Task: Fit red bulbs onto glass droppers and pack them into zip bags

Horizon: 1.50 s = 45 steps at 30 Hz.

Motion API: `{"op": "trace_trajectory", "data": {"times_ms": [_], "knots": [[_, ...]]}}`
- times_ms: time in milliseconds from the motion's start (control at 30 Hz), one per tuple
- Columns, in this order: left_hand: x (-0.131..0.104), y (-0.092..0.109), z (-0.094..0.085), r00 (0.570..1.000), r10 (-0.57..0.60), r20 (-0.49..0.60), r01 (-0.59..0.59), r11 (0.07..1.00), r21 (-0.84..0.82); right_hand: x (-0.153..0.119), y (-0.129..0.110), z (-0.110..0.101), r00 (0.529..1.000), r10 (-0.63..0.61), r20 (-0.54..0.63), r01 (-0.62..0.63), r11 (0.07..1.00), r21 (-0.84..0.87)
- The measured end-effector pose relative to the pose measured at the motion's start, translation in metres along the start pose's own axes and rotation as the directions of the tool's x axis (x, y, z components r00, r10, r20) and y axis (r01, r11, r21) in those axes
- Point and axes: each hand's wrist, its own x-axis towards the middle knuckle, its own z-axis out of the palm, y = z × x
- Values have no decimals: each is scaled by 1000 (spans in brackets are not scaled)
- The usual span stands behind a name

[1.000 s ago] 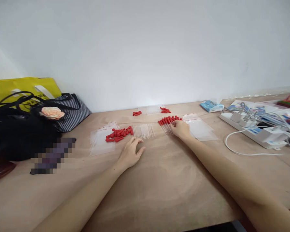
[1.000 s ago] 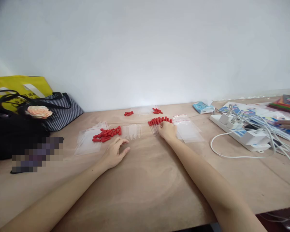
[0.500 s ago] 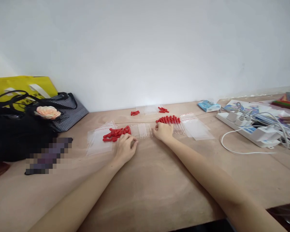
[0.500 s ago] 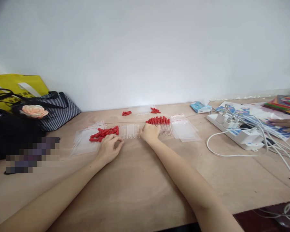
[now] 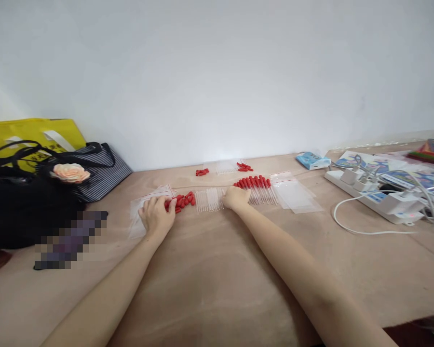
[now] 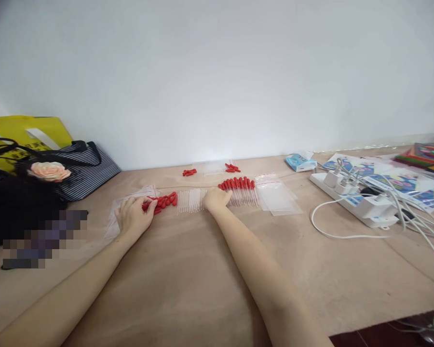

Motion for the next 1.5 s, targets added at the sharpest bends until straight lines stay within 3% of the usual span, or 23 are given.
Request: {"op": "trace_trajectory", "data": {"times_ms": [100,167,233,300,367,433,533,667,833,1067,1500], "knots": [[-4,4,-3,995,67,-76,-75,992,-99,-3,-2,-1,1000,-28,-2,28,999,-17],[-10,10,-6,973,222,-61,-230,944,-238,-7,1,-5,998,-58,-18,57,998,-26],[-18,18,-10,907,421,13,-383,835,-396,-14,9,-11,993,-109,-48,107,994,-33],[-26,25,-13,813,574,98,-452,729,-515,-24,23,-16,981,-178,-75,176,984,-41],[-32,31,-15,731,660,171,-462,664,-588,-35,42,-19,961,-262,-86,260,965,-41],[-34,33,-16,702,684,199,-444,638,-630,-46,64,-17,901,-419,-111,418,908,-27],[-35,36,-20,763,622,177,-403,672,-622,-58,92,-8,798,-573,-187,586,810,18],[-45,50,-27,832,508,222,-356,796,-489,-62,107,-1,772,-583,-254,619,781,87],[-59,65,-28,803,503,320,-331,822,-464,-63,101,-1,739,-627,-249,661,745,86],[-58,57,-25,756,587,289,-363,744,-562,-68,102,-5,677,-693,-246,704,708,-54],[-54,57,-17,780,581,233,-321,691,-648,-84,89,-9,650,-729,-215,757,647,93]]}}
